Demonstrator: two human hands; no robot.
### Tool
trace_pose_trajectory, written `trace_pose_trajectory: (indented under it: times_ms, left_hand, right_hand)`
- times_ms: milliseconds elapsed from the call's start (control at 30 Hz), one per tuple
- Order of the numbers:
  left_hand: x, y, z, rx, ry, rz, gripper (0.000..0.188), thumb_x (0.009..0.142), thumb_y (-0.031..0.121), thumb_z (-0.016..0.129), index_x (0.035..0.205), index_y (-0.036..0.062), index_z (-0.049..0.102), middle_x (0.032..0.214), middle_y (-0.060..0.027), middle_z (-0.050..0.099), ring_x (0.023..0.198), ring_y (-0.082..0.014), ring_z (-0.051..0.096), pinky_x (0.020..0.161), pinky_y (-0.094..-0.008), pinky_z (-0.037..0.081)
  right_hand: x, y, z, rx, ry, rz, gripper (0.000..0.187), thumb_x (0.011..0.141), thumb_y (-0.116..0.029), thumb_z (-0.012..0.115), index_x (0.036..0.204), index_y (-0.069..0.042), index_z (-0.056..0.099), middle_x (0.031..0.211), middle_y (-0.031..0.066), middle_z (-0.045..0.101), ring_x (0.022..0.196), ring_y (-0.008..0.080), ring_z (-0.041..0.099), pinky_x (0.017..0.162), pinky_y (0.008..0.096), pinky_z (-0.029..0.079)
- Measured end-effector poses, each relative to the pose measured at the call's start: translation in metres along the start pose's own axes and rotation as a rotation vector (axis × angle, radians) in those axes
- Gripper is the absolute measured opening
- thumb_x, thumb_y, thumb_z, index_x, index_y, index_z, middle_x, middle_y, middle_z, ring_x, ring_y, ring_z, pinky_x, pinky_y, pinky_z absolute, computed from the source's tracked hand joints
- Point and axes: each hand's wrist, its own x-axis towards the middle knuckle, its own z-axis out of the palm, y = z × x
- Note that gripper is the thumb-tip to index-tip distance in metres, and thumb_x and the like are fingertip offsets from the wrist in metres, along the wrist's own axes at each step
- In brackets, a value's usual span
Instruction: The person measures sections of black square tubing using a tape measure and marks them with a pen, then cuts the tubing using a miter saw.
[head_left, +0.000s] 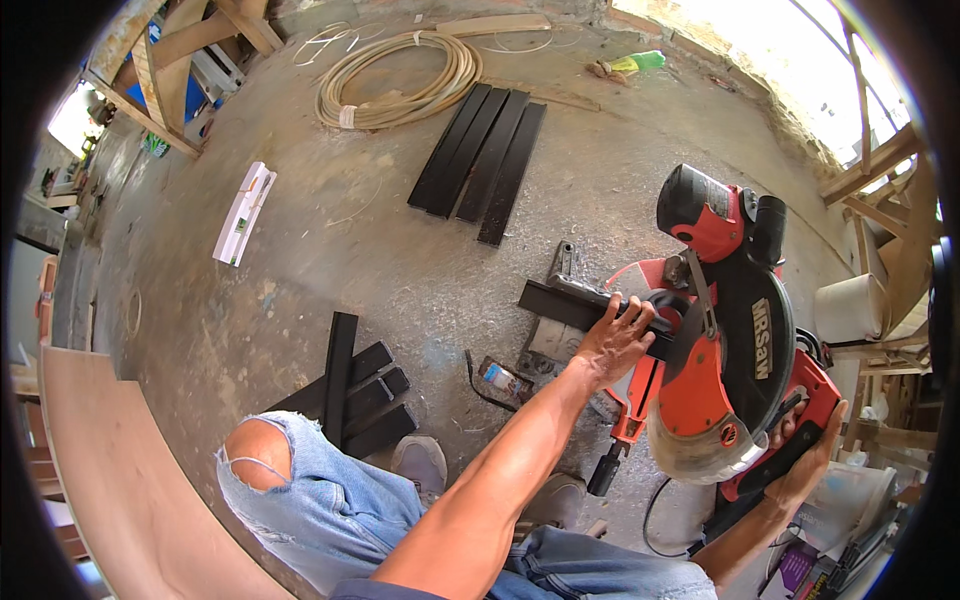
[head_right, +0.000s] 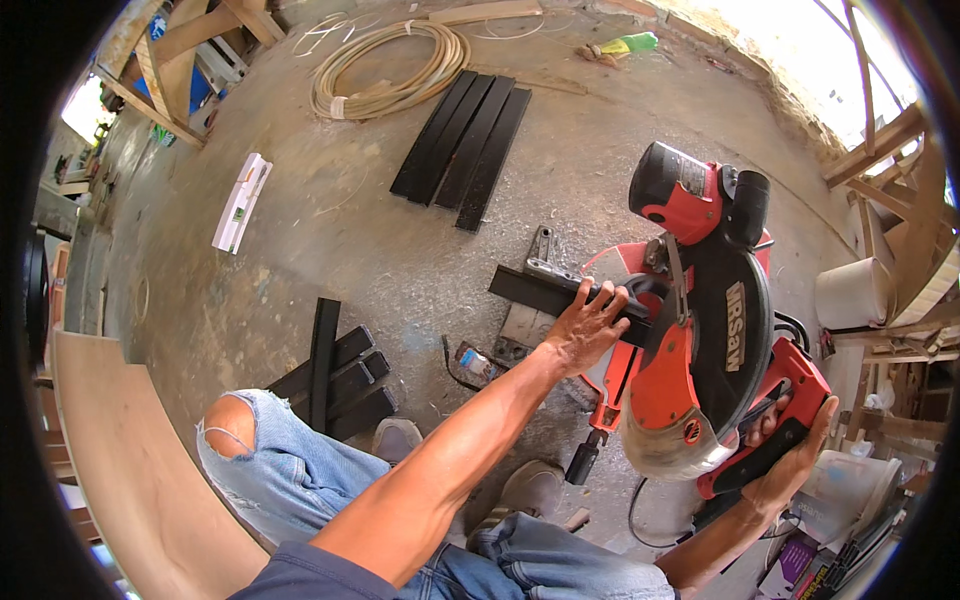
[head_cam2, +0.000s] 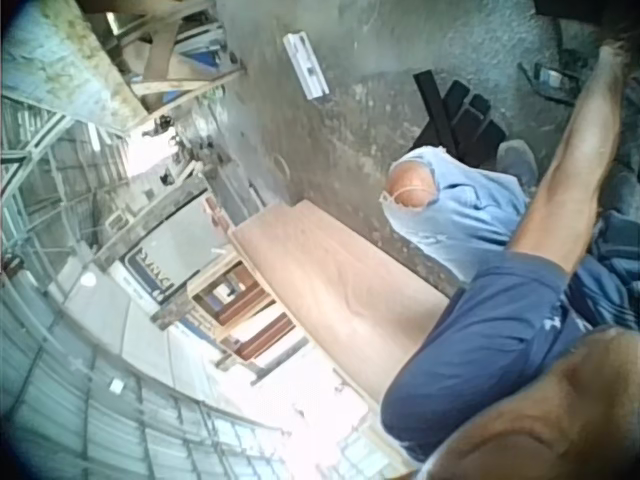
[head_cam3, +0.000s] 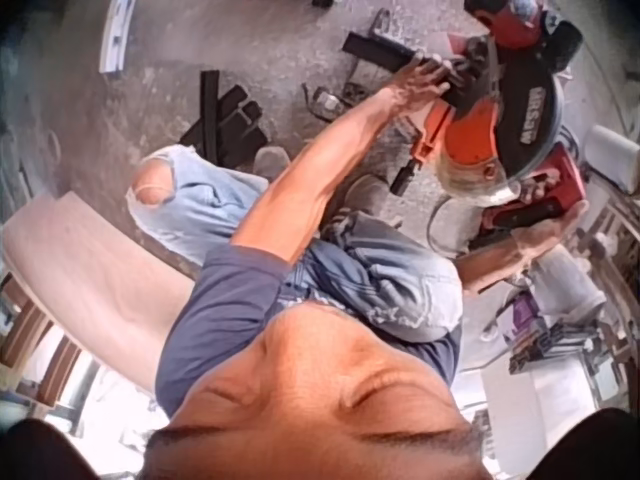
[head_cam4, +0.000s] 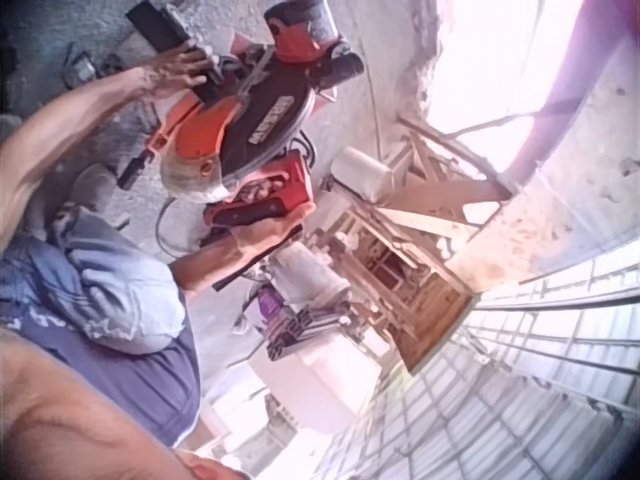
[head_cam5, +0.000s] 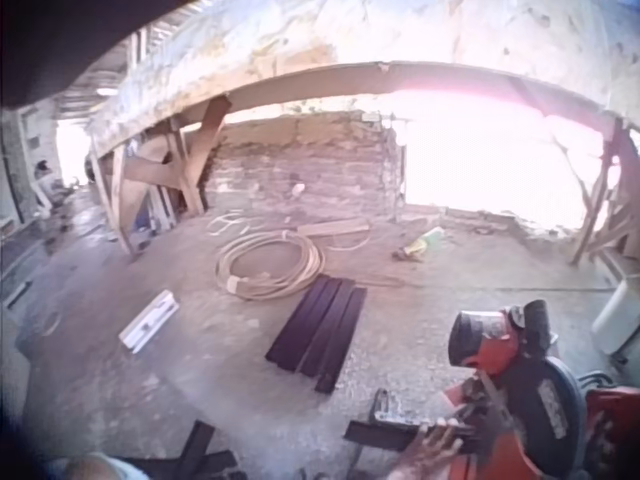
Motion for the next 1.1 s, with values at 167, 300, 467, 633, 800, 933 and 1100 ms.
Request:
trace_pose_trajectory:
  times_ms: [167, 300, 467, 633, 800, 933, 1100]
  left_hand:
    - [-0.0052, -0.0039, 0.0062, 0.0, 0.006, -0.01, 0.022, 0.092, 0.016, 0.062, 0.113, 0.0151, 0.066, 0.138, -0.0122, 0.04, 0.139, -0.0318, 0.032, 0.117, -0.0564, 0.019]
    - [0.0032, 0.0023, -0.0016, 0.046, 0.016, 0.004, 0.021, 0.091, 0.017, 0.062, 0.112, 0.0154, 0.067, 0.136, -0.0123, 0.04, 0.137, -0.032, 0.033, 0.117, -0.0563, 0.02]
    - [-0.0043, -0.0029, 0.0076, 0.026, 0.022, -0.012, 0.022, 0.09, 0.017, 0.063, 0.112, 0.0153, 0.067, 0.136, -0.0125, 0.04, 0.137, -0.0321, 0.033, 0.116, -0.0561, 0.02]
    - [0.0005, 0.0011, 0.0017, 0.052, 0.014, -0.009, 0.021, 0.091, 0.017, 0.063, 0.112, 0.0154, 0.068, 0.135, -0.0122, 0.04, 0.138, -0.0315, 0.033, 0.117, -0.0564, 0.02]
    - [0.0001, -0.0003, 0.0031, 0.045, -0.009, -0.007, 0.02, 0.092, 0.017, 0.063, 0.111, 0.0158, 0.068, 0.136, -0.0118, 0.039, 0.138, -0.0309, 0.032, 0.118, -0.0566, 0.019]
    - [-0.001, -0.0006, 0.0005, 0.045, -0.016, -0.01, 0.02, 0.093, 0.017, 0.063, 0.112, 0.0159, 0.068, 0.136, -0.0118, 0.039, 0.138, -0.0309, 0.032, 0.118, -0.0567, 0.019]
    - [0.0001, -0.0003, 0.0003, 0.057, 0.0, -0.005, 0.019, 0.092, 0.017, 0.064, 0.111, 0.0154, 0.067, 0.136, -0.0123, 0.039, 0.138, -0.0312, 0.032, 0.117, -0.0569, 0.02]
  right_hand:
    - [0.0023, 0.0061, -0.0023, -0.019, 0.001, -0.019, 0.058, 0.099, -0.062, 0.054, 0.091, -0.005, 0.063, 0.06, 0.001, 0.051, 0.048, 0.0098, 0.048, 0.044, 0.0218, 0.04]
    - [0.0014, -0.0037, -0.0049, -0.012, -0.014, -0.012, 0.058, 0.099, -0.061, 0.054, 0.091, -0.005, 0.063, 0.061, 0.0012, 0.052, 0.048, 0.0099, 0.049, 0.044, 0.0218, 0.041]
    - [0.0018, 0.0055, -0.0006, 0.003, -0.017, -0.007, 0.058, 0.099, -0.061, 0.054, 0.091, -0.005, 0.063, 0.061, 0.0015, 0.052, 0.048, 0.0097, 0.049, 0.044, 0.0216, 0.041]
    - [0.0025, 0.0, -0.0049, 0.003, -0.028, -0.018, 0.058, 0.099, -0.062, 0.053, 0.093, -0.005, 0.063, 0.061, 0.0012, 0.052, 0.048, 0.0093, 0.048, 0.044, 0.0214, 0.041]
    - [0.0022, 0.0036, -0.0048, -0.044, 0.004, -0.027, 0.058, 0.099, -0.062, 0.053, 0.093, -0.005, 0.062, 0.061, 0.001, 0.051, 0.048, 0.0093, 0.048, 0.044, 0.0213, 0.041]
    - [0.0009, 0.0022, -0.0024, -0.039, -0.006, -0.024, 0.058, 0.099, -0.062, 0.053, 0.092, -0.005, 0.062, 0.061, 0.001, 0.051, 0.048, 0.0096, 0.048, 0.044, 0.0216, 0.041]
    - [0.002, 0.003, -0.0058, -0.018, -0.019, -0.017, 0.059, 0.099, -0.063, 0.053, 0.092, -0.005, 0.063, 0.061, 0.0011, 0.051, 0.048, 0.0095, 0.048, 0.044, 0.022, 0.041]
